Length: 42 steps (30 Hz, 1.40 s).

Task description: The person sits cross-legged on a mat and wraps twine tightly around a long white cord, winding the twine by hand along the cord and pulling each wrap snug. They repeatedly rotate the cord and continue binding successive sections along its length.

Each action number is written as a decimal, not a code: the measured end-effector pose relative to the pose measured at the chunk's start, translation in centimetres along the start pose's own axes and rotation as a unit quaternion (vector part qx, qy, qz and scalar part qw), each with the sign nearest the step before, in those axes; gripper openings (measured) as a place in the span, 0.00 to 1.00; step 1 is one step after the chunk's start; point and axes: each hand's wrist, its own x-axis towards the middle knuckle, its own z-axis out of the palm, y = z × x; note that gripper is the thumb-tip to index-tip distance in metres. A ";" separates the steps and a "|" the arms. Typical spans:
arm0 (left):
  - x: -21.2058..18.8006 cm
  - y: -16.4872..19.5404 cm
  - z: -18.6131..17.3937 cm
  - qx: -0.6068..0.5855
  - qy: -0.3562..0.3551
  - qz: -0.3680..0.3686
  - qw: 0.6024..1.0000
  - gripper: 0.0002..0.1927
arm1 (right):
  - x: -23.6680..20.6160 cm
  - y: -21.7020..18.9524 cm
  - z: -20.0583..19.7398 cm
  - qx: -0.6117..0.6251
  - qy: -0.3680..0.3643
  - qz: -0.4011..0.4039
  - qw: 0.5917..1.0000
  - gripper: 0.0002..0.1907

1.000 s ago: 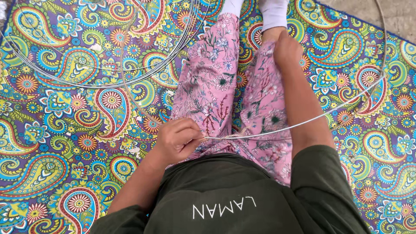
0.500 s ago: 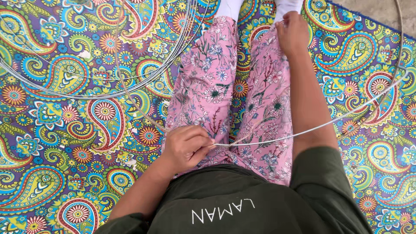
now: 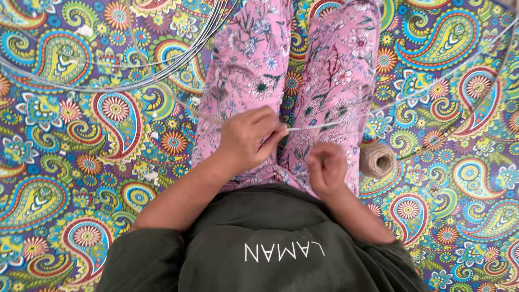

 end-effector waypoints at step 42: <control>-1.0 0.2 1.6 -0.050 -0.069 -0.185 0.979 0.19 | 3.4 -2.1 5.7 -0.513 -0.109 -0.135 0.841 0.05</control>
